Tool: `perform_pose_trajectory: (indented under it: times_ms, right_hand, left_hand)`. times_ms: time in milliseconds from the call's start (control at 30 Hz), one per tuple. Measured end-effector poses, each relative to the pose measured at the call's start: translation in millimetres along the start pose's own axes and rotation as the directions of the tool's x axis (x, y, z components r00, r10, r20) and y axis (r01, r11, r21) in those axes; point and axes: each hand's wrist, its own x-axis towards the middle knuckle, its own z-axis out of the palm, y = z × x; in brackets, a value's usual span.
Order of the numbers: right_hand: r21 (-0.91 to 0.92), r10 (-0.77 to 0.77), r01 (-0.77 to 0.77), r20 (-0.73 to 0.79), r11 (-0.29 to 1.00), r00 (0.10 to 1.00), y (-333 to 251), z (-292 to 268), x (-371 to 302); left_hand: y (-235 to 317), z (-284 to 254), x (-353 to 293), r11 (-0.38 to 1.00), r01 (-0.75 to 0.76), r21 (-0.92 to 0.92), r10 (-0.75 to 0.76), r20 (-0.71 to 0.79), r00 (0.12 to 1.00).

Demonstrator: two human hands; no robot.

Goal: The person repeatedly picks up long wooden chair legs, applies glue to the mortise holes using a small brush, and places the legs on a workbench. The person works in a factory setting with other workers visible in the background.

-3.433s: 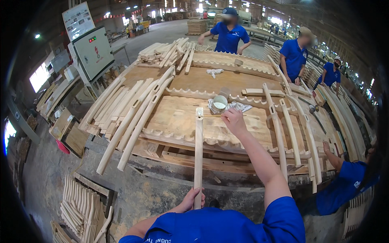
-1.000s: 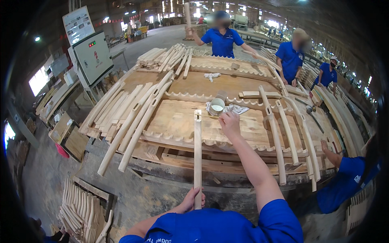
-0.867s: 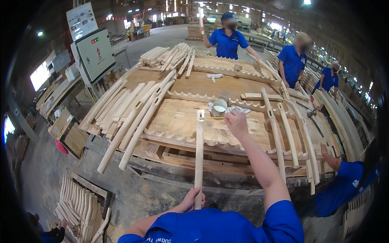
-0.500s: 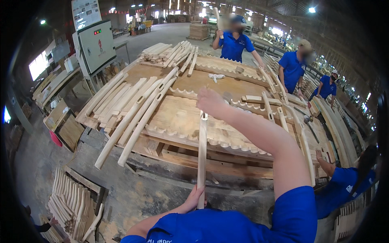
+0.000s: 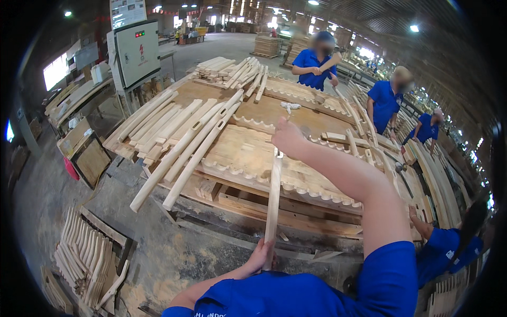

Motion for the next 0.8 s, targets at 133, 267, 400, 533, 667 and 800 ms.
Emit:
perform_pose_trajectory:
  times_ms: [133, 267, 400, 533, 667, 800]
  right_hand:
    - [0.046, 0.099, -0.101, 0.045, 0.994, 0.994, 7.5, -8.5, -9.5]
    - [-0.068, 0.077, -0.075, 0.024, 0.995, 0.997, 15.1, -5.7, -7.0]
    - [-0.223, -0.033, -0.006, -0.168, 0.975, 0.985, 10.5, 2.2, -1.9]
    - [-0.225, -0.008, -0.076, -0.35, 0.972, 0.937, 7.0, 16.0, -1.9]
    - [-0.196, -0.119, -0.004, -0.611, 0.981, 0.783, 11.3, 20.1, -10.0]
    - [-0.151, -0.002, -0.13, -0.659, 0.98, 0.752, 25.3, 18.1, -32.7]
  left_hand:
    - [0.4, -9.5, 1.9, 1.0, 0.011, 0.009, -0.011, 0.029, 1.0]
    - [-2.3, -12.0, 5.3, 0.999, 0.013, -0.049, -0.009, 0.08, 0.997]
    - [0.8, -17.3, 5.8, 0.996, 0.054, -0.072, -0.044, 0.134, 0.99]
    - [3.0, -23.6, 7.0, 0.992, 0.081, -0.1, -0.065, 0.159, 0.985]
    - [0.8, -29.8, 10.4, 0.978, 0.128, -0.168, -0.098, 0.174, 0.98]
    - [5.0, -25.0, 5.5, 0.968, 0.14, -0.209, -0.115, 0.126, 0.985]
